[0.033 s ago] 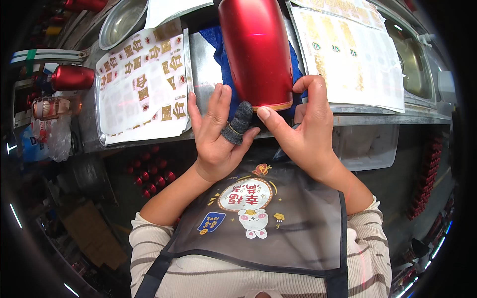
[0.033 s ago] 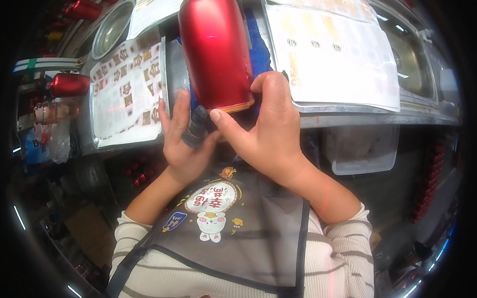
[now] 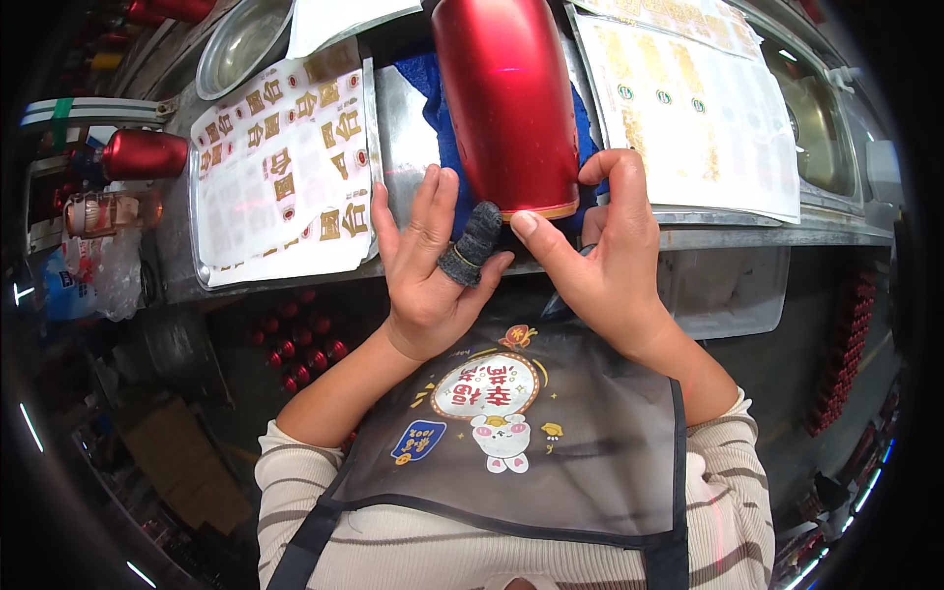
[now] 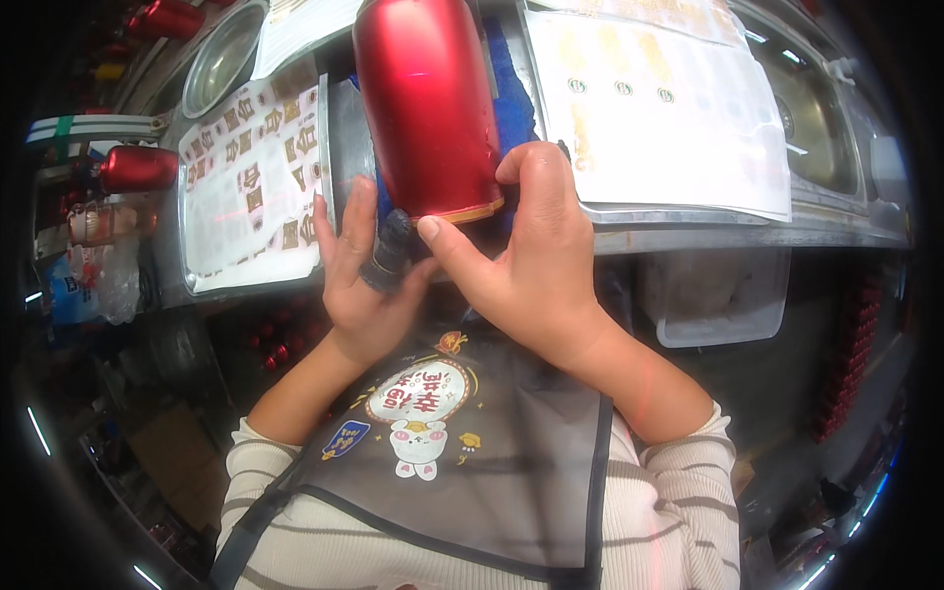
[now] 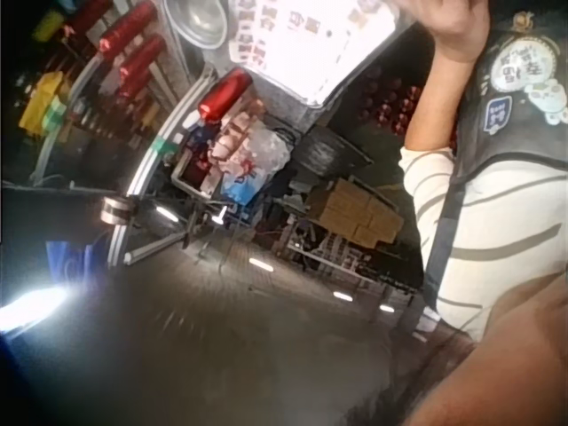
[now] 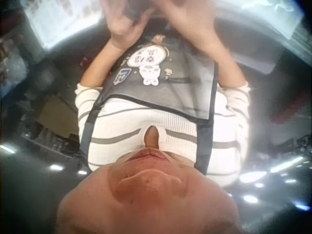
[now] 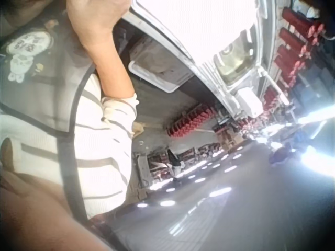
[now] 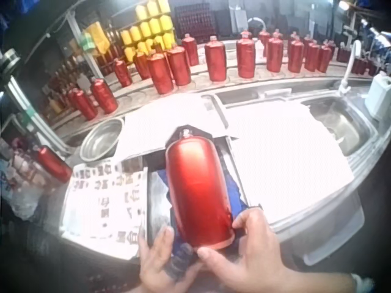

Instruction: The person applies gold stickers to red cylindrical containers, smoothing each label with a cloth and rotating the container to align the design. They handle multiple containers one at a time, placing finished units aside.

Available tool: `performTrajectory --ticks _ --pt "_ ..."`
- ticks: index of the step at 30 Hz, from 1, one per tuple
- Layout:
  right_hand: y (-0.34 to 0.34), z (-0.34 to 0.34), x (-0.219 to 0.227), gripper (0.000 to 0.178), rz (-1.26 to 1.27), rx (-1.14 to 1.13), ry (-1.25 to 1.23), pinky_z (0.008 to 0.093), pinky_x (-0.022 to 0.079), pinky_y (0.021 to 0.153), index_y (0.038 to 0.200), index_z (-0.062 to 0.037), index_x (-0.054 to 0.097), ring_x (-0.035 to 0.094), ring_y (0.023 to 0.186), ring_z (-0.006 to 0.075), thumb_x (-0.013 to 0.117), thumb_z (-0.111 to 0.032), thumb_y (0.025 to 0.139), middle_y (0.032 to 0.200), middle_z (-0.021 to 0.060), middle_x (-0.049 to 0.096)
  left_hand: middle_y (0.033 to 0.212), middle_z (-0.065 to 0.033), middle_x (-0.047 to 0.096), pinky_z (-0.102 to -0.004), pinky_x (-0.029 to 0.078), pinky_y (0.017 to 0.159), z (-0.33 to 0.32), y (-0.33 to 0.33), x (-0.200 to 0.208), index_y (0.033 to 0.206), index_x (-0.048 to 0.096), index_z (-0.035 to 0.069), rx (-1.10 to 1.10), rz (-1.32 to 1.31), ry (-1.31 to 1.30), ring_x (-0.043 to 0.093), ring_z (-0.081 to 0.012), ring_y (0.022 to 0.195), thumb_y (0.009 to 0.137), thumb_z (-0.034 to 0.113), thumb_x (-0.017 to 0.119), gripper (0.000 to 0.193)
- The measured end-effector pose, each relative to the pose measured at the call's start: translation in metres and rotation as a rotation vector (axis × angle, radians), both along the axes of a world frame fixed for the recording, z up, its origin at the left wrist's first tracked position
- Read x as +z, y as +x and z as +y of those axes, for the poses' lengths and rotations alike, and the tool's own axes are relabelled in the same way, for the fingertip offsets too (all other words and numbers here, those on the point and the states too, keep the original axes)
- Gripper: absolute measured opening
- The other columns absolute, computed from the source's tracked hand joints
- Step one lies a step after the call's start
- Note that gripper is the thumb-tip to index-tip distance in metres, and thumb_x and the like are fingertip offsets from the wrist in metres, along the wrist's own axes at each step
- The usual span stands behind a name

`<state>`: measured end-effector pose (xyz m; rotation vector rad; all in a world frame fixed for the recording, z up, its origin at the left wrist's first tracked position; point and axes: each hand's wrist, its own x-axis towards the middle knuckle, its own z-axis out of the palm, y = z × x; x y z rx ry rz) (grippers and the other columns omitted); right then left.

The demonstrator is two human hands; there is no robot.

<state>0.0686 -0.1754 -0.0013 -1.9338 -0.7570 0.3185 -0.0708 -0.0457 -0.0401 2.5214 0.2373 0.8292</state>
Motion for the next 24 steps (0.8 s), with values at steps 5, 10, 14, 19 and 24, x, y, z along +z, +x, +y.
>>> performTrajectory --ticks 5,10,14,19,24 --pt "0.006 -0.004 0.005 0.046 0.197 0.015 0.020 0.0290 0.042 0.055 0.102 -0.0014 0.048 0.050 0.065 0.0154 0.080 -0.026 0.079 0.088 0.0099 0.053 0.146 -0.0276 0.047 -0.0671 0.018 0.110 0.001 0.003 0.011 0.104 0.073 0.004 -0.015 0.031 0.065 0.049 -0.0429 0.132 0.071 0.012 0.084 0.035" --pt "0.009 -0.007 0.002 0.033 0.245 0.040 0.125 0.0242 0.037 0.052 0.101 -0.0015 0.050 0.045 0.061 0.0081 0.075 -0.016 0.085 0.088 0.0059 0.053 0.144 -0.0273 0.049 -0.0676 0.019 0.110 0.002 0.008 0.017 0.099 0.074 0.006 -0.012 0.019 0.142 0.051 -0.0435 0.130 0.069 0.012 0.084 0.032" --pt "0.010 -0.009 -0.001 0.025 0.335 0.059 0.153 0.0213 0.036 0.054 0.101 -0.0012 0.051 0.042 0.060 0.0045 0.069 -0.012 0.089 0.089 0.0035 0.053 0.148 -0.0261 0.044 -0.0683 0.018 0.110 0.003 0.012 0.020 0.106 0.072 0.009 -0.038 0.016 0.235 0.046 -0.0466 0.134 0.069 0.006 0.081 0.039" --pt "0.015 -0.016 -0.016 0.014 0.523 0.094 0.326 0.0197 0.035 0.055 0.106 -0.0006 0.053 0.043 0.061 0.0030 0.058 -0.004 0.093 0.092 0.0022 0.053 0.147 -0.0275 0.045 -0.0717 0.016 0.108 -0.008 0.037 0.038 0.100 0.075 0.009 -0.049 0.000 0.322 0.044 -0.0473 0.135 0.068 0.007 0.078 0.032" --pt "0.005 -0.022 -0.006 0.023 0.309 0.105 0.183 0.0270 0.046 0.062 0.111 -0.0008 0.055 0.055 0.069 0.0147 0.060 -0.003 0.089 0.097 0.0101 0.057 0.147 -0.0278 0.044 -0.0651 0.026 0.110 0.004 0.041 0.022 0.126 0.065 0.000 0.066 -0.033 0.103 0.047 -0.0416 0.135 0.067 0.018 0.085 0.065"
